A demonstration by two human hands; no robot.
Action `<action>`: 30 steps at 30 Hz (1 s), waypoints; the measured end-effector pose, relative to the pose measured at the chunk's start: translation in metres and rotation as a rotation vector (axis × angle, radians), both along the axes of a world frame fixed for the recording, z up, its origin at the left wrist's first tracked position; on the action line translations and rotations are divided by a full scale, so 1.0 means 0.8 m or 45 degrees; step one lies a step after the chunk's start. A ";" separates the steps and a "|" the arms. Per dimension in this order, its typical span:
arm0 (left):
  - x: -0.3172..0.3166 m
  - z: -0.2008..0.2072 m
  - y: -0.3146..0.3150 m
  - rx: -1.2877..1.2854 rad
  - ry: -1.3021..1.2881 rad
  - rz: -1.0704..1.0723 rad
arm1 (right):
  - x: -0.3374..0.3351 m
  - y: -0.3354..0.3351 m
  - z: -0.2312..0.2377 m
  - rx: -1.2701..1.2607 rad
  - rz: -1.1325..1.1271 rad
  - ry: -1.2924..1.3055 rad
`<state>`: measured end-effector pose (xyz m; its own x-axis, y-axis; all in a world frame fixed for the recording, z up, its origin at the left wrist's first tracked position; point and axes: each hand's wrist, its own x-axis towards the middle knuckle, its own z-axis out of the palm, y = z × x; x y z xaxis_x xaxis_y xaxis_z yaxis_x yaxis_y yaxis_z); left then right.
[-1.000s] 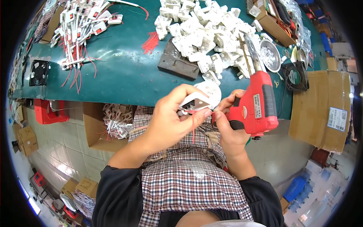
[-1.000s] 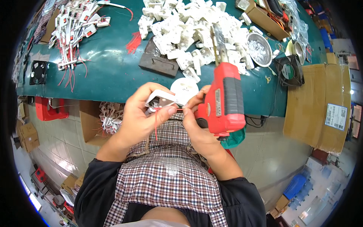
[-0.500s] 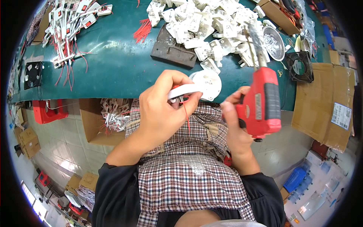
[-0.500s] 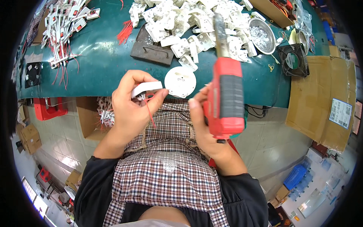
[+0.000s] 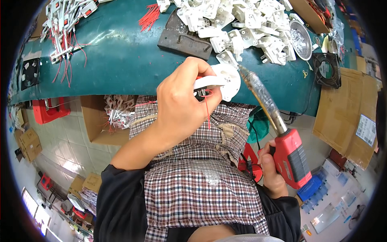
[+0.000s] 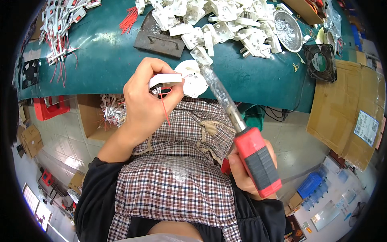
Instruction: Soldering red and white wires to small plastic electronic components at an assembly workbench.
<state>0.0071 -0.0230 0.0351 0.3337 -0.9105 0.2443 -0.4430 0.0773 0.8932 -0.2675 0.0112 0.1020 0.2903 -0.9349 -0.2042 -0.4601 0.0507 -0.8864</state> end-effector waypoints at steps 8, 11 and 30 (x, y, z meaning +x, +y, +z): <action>-0.001 0.000 0.000 0.010 -0.001 0.005 | -0.002 -0.010 -0.019 -0.434 0.371 0.262; -0.001 -0.002 0.001 0.009 0.010 0.011 | 0.002 -0.012 -0.023 -0.465 0.347 0.228; 0.003 -0.003 0.000 0.017 0.079 -0.036 | 0.028 -0.032 -0.007 -0.466 0.393 0.200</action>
